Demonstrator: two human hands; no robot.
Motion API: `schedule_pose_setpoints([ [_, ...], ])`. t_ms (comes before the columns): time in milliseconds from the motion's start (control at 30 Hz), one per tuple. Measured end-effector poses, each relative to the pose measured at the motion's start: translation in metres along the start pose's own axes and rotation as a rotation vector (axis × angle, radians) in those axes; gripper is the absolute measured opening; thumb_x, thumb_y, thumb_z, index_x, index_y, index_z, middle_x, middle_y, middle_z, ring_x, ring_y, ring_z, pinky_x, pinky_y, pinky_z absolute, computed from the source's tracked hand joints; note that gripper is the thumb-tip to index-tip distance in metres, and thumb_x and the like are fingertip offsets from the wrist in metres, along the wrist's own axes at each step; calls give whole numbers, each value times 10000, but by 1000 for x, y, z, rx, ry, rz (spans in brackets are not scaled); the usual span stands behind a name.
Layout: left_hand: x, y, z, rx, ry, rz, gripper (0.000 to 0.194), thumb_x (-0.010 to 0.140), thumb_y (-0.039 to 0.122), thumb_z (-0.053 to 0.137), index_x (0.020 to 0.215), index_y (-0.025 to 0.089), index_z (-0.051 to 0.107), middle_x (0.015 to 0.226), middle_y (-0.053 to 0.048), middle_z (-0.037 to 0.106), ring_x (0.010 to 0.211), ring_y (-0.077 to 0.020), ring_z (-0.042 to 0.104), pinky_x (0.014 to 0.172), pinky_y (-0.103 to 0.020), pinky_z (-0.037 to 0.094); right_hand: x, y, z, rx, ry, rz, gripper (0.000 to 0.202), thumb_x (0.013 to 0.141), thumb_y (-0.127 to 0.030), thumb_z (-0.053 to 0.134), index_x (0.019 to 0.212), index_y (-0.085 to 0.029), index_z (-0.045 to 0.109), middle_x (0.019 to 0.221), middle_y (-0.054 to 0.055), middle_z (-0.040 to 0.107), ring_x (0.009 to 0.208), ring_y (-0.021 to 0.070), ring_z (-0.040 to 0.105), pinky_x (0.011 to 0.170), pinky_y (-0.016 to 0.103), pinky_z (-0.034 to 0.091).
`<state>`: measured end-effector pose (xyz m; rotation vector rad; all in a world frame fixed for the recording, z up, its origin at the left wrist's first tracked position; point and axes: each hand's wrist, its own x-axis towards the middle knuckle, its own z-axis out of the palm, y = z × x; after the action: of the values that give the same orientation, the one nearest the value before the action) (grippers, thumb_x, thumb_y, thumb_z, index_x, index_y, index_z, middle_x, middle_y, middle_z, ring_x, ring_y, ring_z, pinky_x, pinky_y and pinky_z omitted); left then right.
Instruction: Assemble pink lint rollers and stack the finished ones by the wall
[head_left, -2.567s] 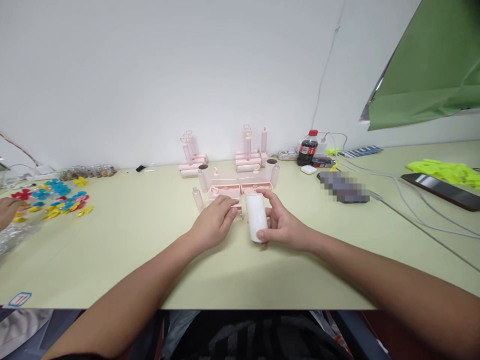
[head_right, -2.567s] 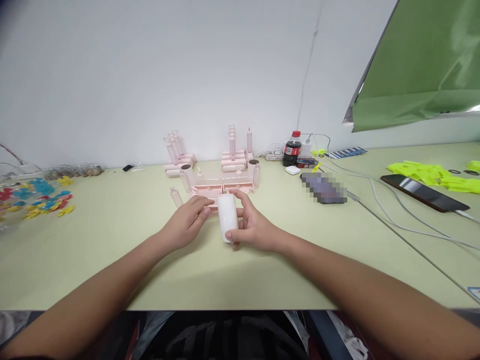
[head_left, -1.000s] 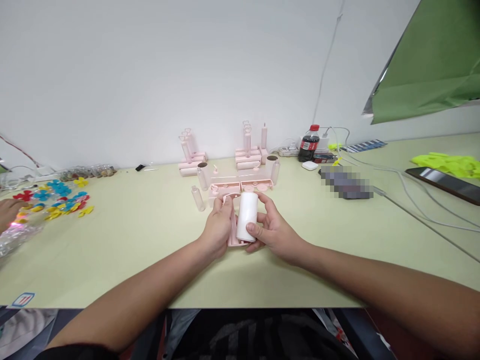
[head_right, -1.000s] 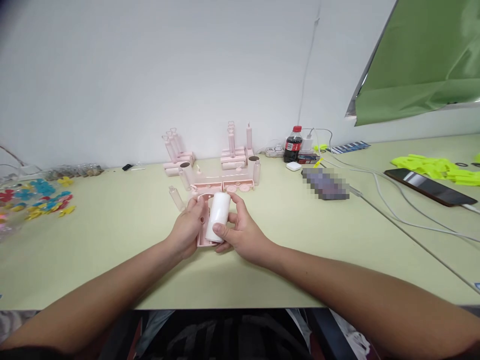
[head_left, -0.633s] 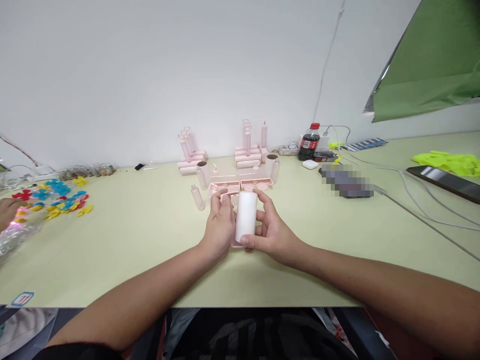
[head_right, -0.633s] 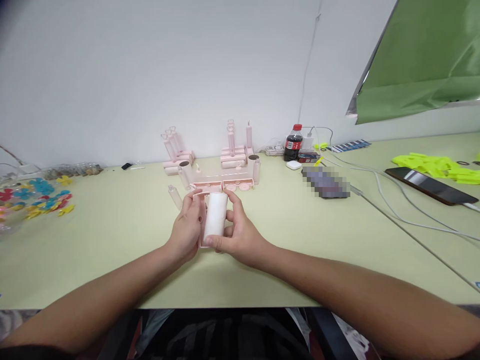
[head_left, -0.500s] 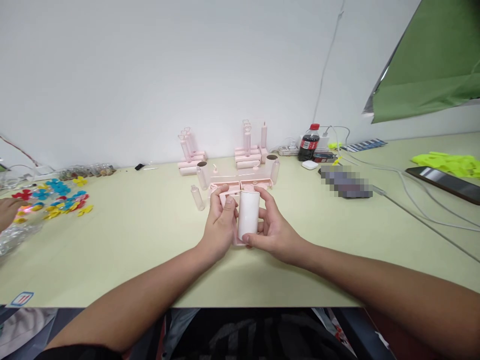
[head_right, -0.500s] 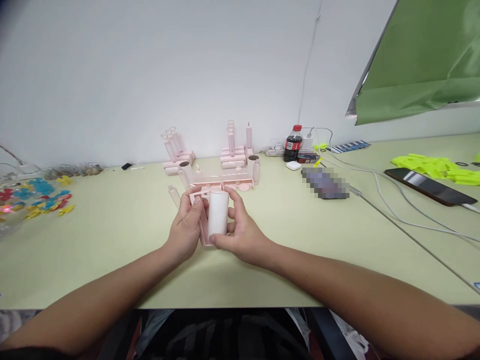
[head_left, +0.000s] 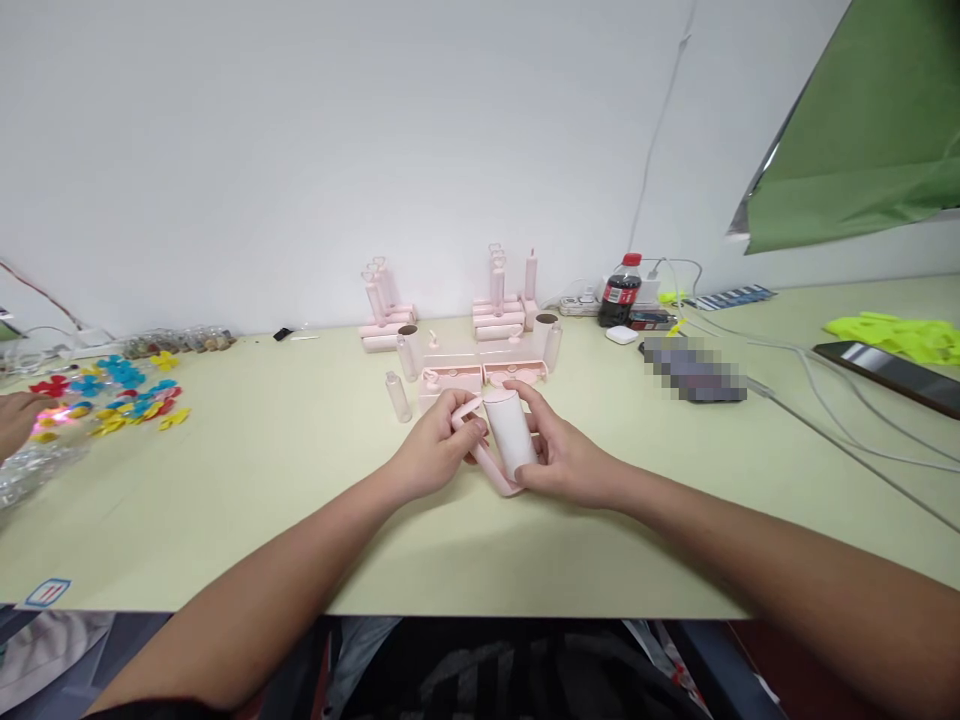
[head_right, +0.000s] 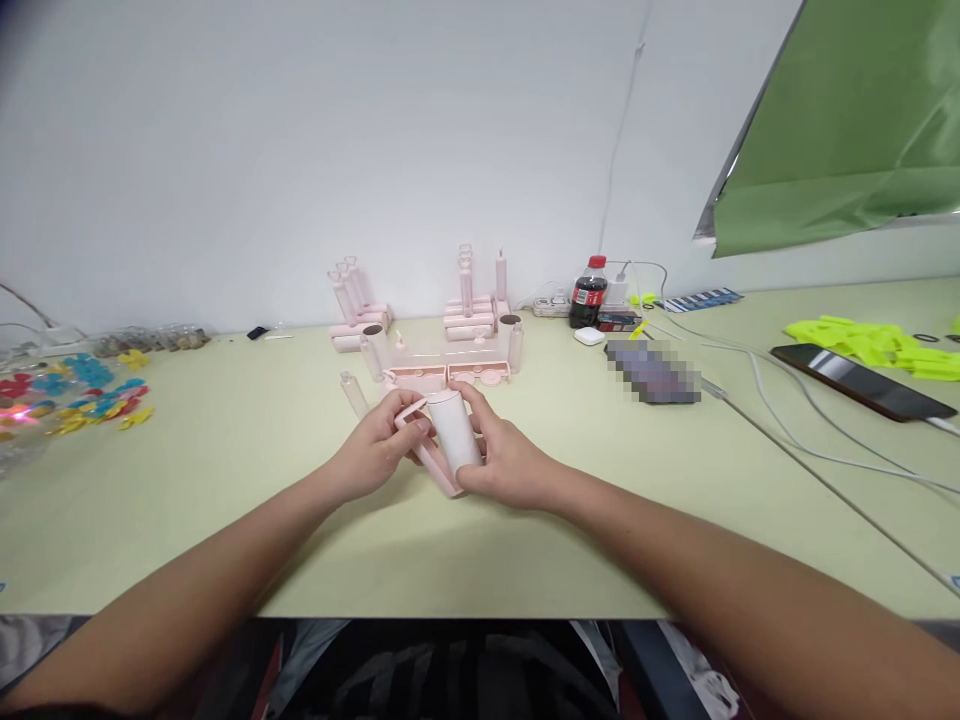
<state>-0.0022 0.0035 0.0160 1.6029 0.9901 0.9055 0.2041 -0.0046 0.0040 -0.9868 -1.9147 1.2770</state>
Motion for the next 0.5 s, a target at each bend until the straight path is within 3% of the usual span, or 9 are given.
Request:
schedule_pose_setpoints([
  [167, -1, 3, -5, 145, 2, 14, 178, 890, 299, 497, 1043, 210, 480, 802, -1, 609, 655, -137, 586, 565, -248, 475, -2, -6, -1, -159, -69, -12, 998, 675, -115, 617, 1518, -317, 122, 1047, 37, 605, 704, 139, 548, 582, 229, 392],
  [333, -6, 8, -10, 385, 24, 116, 286, 842, 181, 490, 1121, 241, 491, 799, 13, 662, 686, -149, 599, 624, -252, 440, -5, -15, -4, -319, -86, 6, 985, 674, -148, 631, 1520, -305, 150, 861, -12, 582, 637, 134, 509, 553, 222, 337],
  [500, -8, 8, -10, 615, 49, 235, 366, 817, 133, 481, 1145, 246, 599, 874, -5, 703, 737, -165, 612, 664, -267, 432, -4, -20, -8, -346, -122, 63, 997, 658, -149, 638, 1511, -331, 157, 834, -22, 558, 649, 148, 509, 553, 228, 343],
])
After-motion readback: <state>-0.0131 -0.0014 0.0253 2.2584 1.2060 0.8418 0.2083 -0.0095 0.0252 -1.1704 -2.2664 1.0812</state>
